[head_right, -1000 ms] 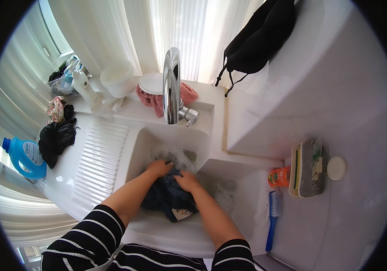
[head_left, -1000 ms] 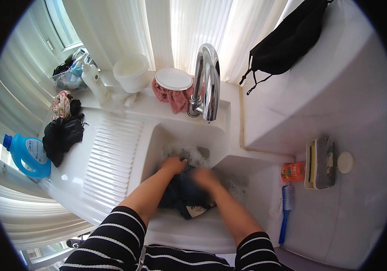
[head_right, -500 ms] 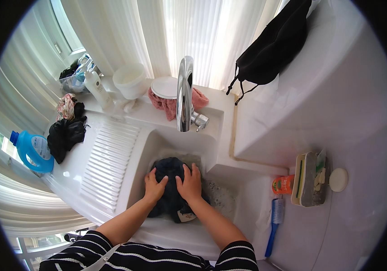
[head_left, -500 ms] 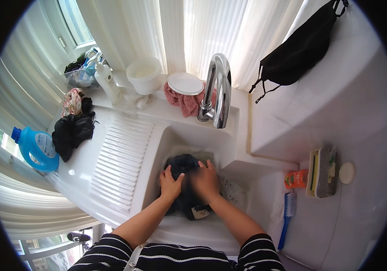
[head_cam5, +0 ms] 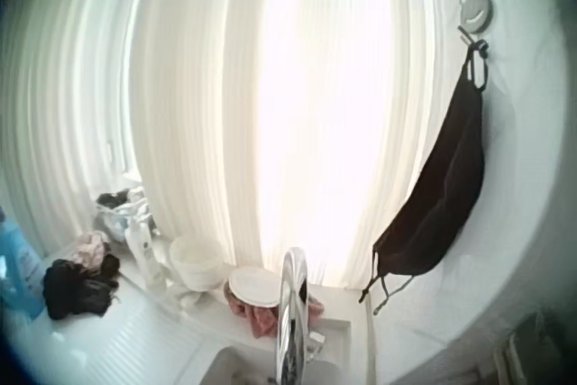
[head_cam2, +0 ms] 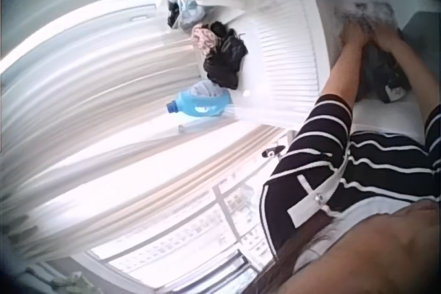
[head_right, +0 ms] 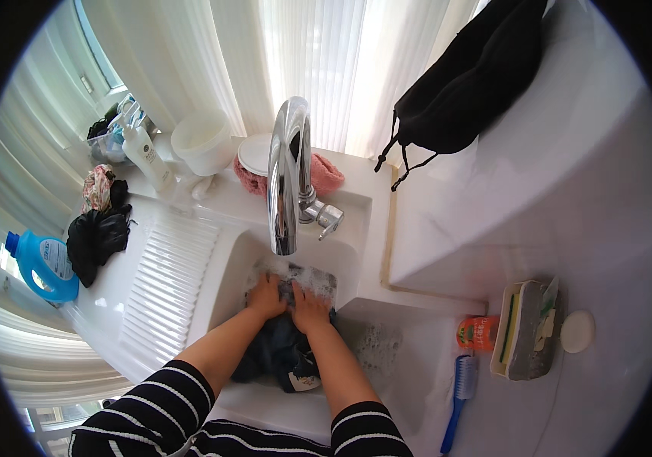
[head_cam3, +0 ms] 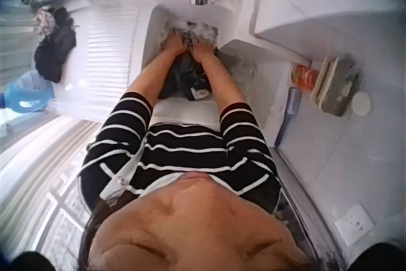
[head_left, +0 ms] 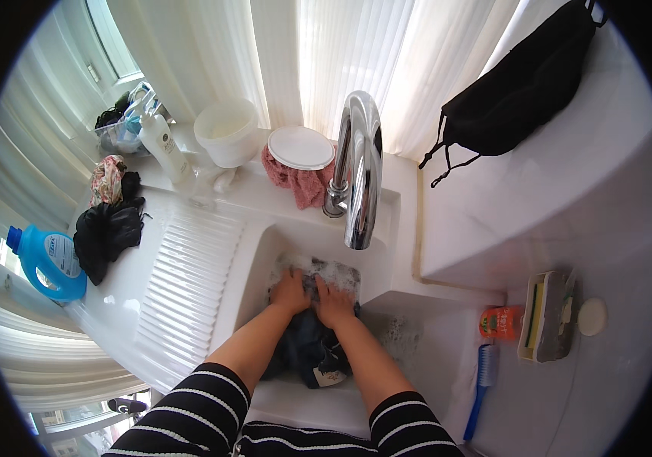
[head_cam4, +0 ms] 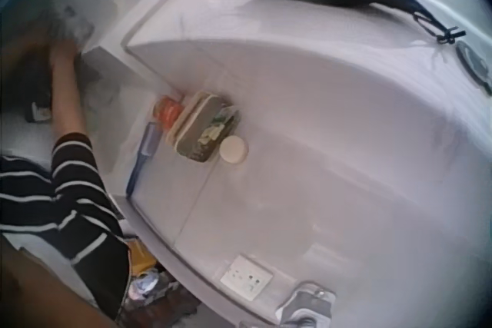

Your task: The person hand-washes a dark-colored garment in a sink filled with soapy water. They repeatedly submerge, agitate, and wring the fabric to clean it, handling the item with both hands throughout the process.

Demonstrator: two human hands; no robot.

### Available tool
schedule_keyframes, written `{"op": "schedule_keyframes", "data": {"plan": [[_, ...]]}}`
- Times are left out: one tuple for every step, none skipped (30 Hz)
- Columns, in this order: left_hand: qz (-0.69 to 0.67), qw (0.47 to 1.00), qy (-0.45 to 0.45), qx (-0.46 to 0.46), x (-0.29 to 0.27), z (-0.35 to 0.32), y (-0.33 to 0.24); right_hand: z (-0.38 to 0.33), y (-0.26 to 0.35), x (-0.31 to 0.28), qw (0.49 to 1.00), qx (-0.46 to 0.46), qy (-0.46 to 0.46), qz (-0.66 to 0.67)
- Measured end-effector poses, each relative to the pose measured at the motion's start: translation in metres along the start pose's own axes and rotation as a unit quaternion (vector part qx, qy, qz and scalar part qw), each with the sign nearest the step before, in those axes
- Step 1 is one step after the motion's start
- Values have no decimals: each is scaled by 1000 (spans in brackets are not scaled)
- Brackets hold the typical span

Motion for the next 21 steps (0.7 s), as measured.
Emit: {"op": "schedule_keyframes", "data": {"plan": [[17,1000,4,-1,-10,-2,-4,-7,4,-6,1000,-8,-17,-25],[35,999,7,-1,-16,-6,-6,-16,7,-12,998,-15,-34,-50],[42,999,13,-27,-20,-12,-3,-32,13,-13,995,-33,-44,-88],[49,997,25,-53,-16,-17,1,-53,16,-6,990,-47,-47,-124],[56,995,38,-79,-13,-22,7,-74,18,-2,984,-62,-51,-160],[26,995,35,-87,-10,-27,14,-94,17,-4,985,-65,-10,-157],[-4,995,33,-94,-6,-32,25,-115,13,-10,986,-66,31,-153],[-33,994,30,-102,-3,-35,33,-129,7,-9,984,-68,72,-149],[-72,993,5,-97,-7,-39,32,-141,-2,-3,982,-68,86,-155],[-111,990,-23,-88,-18,-36,27,-149,-12,3,980,-67,95,-161],[-150,984,-51,-80,-29,-34,23,-157,-20,9,978,-66,105,-168],[-172,978,-92,-70,-39,-34,16,-166,-27,13,975,-46,126,-175],[-194,970,-134,-61,-49,-36,5,-174,-31,17,971,-28,148,-183],[-216,959,-176,-53,-60,-38,-3,-181,-37,19,967,-10,170,-192],[-258,945,-197,-44,-71,-41,-9,-188,-46,22,962,-8,196,-188],[-244,948,-201,-25,-77,-41,-12,-196,-57,23,958,-3,222,-184],[-230,951,-205,-6,-81,-41,-14,-201,-63,25,952,2,247,-181],[-218,953,-210,10,-82,-42,-14,-198,-62,11,949,16,261,-178],[-171,975,-143,-19,-67,-40,-6,-188,-60,-14,945,30,274,-176],[-122,988,-76,-46,-47,-42,7,-178,-59,-30,942,42,286,-173],[-71,995,-8,-72,-27,-47,17,-158,-58,-38,976,47,178,-117]]}}
Point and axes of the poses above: each hand's wrist, its own z-axis towards the middle knuckle, its own x-axis out of the palm, y = z × x, the point moved 6 cm from there along z, towards the middle knuckle, and after that the axes turned 5 degrees about -z, right-handed, at the moved point
